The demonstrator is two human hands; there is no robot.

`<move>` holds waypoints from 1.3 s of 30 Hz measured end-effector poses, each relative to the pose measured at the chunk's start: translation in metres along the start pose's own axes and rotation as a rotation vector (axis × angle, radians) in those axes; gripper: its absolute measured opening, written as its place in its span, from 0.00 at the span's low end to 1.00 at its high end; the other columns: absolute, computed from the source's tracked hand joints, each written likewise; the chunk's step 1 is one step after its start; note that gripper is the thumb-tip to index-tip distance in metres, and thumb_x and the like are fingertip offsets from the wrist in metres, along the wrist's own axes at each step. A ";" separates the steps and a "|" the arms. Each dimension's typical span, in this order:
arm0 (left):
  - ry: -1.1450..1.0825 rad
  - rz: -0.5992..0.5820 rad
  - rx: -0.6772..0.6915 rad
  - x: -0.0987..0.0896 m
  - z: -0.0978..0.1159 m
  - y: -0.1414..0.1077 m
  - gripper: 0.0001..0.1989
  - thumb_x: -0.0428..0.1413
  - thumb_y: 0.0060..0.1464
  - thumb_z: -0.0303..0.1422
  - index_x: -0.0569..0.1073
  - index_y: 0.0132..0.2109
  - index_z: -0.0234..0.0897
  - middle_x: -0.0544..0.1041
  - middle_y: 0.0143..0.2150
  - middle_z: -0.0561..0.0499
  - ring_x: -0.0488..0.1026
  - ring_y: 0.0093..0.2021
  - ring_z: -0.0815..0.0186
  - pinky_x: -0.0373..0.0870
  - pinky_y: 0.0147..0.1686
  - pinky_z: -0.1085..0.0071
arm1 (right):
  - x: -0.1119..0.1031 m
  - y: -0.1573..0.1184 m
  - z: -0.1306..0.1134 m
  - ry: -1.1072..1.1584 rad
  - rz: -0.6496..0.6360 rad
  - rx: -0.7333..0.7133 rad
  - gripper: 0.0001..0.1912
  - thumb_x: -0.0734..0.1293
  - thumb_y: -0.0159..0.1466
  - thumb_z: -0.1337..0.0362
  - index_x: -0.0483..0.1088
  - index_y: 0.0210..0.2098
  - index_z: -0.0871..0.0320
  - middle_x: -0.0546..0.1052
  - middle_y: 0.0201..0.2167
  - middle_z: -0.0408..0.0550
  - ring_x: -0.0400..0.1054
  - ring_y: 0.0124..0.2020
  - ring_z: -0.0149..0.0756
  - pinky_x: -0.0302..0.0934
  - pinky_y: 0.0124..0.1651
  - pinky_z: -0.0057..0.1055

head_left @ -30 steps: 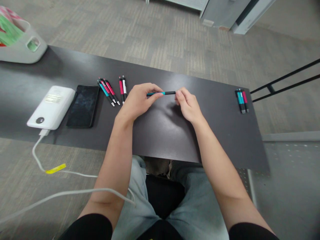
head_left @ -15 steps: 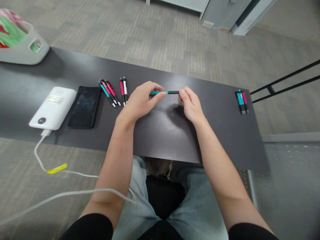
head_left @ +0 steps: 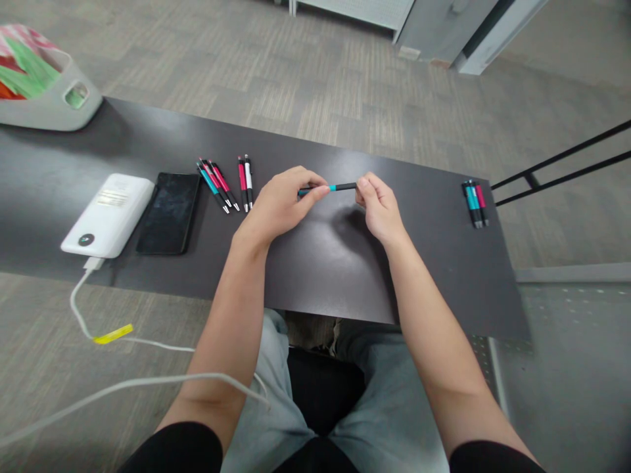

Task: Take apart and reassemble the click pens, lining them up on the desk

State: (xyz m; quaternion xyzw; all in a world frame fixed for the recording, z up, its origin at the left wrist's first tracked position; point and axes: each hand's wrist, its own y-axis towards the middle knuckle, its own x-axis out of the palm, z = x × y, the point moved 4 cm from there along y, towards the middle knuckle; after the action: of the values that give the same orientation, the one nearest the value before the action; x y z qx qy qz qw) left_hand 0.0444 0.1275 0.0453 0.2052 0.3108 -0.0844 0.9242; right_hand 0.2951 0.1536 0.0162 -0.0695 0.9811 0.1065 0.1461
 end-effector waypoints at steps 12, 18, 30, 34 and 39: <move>0.051 0.020 0.014 0.001 0.007 0.000 0.08 0.67 0.80 0.38 0.93 0.51 0.46 0.95 0.53 0.46 0.89 0.53 0.50 0.82 0.58 0.54 | 0.004 0.001 0.003 0.031 -0.009 0.067 0.43 0.76 0.77 0.17 0.62 0.33 0.45 0.60 0.30 0.40 0.63 0.36 0.44 0.76 0.48 0.45; 0.064 0.058 -0.005 0.002 0.007 0.000 0.07 0.69 0.80 0.40 0.92 0.49 0.48 0.94 0.51 0.45 0.88 0.54 0.48 0.83 0.58 0.51 | 0.005 0.002 0.006 0.033 -0.013 0.063 0.41 0.78 0.77 0.19 0.64 0.34 0.45 0.61 0.30 0.40 0.65 0.37 0.44 0.77 0.48 0.44; 0.038 0.064 -0.002 0.001 0.011 0.002 0.02 0.71 0.75 0.35 0.91 0.51 0.46 0.94 0.54 0.45 0.87 0.56 0.49 0.83 0.62 0.52 | 0.010 0.006 0.003 0.078 -0.013 0.078 0.43 0.77 0.75 0.17 0.64 0.33 0.46 0.62 0.28 0.38 0.63 0.34 0.39 0.67 0.41 0.38; 0.021 0.071 0.019 0.001 0.012 0.002 0.05 0.72 0.75 0.34 0.90 0.55 0.46 0.93 0.55 0.45 0.88 0.57 0.49 0.84 0.63 0.52 | 0.009 0.005 -0.004 0.105 -0.036 0.045 0.36 0.86 0.71 0.25 0.74 0.39 0.46 0.74 0.33 0.39 0.73 0.38 0.41 0.72 0.45 0.38; 0.016 0.203 -0.001 -0.002 -0.001 0.002 0.36 0.82 0.65 0.37 0.83 0.75 0.47 0.89 0.69 0.41 0.87 0.63 0.48 0.86 0.64 0.53 | -0.002 0.001 -0.005 0.094 0.014 -0.005 0.38 0.90 0.61 0.22 0.79 0.40 0.47 0.85 0.42 0.44 0.77 0.41 0.43 0.75 0.49 0.42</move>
State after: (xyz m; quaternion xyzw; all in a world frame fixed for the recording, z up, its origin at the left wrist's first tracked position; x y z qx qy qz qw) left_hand 0.0424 0.1294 0.0467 0.2357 0.2957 0.0114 0.9257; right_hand 0.2958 0.1535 0.0219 -0.0681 0.9870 0.1065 0.0989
